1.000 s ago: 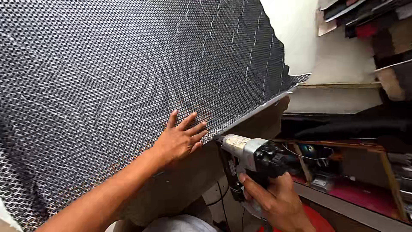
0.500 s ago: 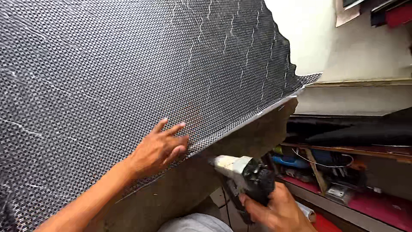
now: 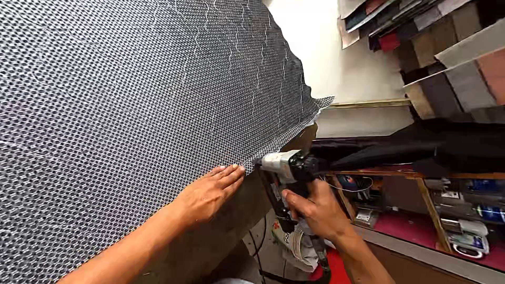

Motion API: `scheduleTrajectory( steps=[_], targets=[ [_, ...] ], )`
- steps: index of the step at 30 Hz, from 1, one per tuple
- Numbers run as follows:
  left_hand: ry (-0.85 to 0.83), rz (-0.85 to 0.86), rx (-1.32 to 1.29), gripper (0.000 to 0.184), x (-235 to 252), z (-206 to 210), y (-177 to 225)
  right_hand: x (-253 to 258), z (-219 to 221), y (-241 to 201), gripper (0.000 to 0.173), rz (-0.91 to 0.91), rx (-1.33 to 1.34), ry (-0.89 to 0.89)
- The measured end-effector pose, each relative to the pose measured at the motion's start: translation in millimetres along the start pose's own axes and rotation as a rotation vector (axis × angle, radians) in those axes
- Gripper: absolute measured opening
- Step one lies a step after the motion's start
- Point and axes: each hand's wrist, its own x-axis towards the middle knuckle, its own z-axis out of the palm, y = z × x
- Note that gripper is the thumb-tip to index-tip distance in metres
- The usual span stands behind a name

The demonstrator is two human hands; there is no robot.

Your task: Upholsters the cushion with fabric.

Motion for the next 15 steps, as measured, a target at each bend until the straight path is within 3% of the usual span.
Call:
scheduleTrajectory(
  steps=[4,7,10,13,15],
  targets=[
    [0.041,-0.009,-0.191,0.043,-6,-1,-7,3,-11,18,0.023,-0.116,-0.180,-0.036],
    [0.180,-0.082,-0.207,0.053,18,-9,-29,8,-59,45,0.028,-0.260,-0.147,-0.092],
    [0.028,-0.122,0.122,0.064,105,5,-45,29,-105,79,0.030,-0.244,-0.061,-0.019],
    [-0.074,-0.077,0.108,0.066,200,34,-36,64,-132,95,0.027,-0.194,-0.026,0.091],
    [-0.114,-0.045,0.054,0.066,226,44,-29,89,-143,102,0.025,-0.175,-0.011,0.105]
  ],
)
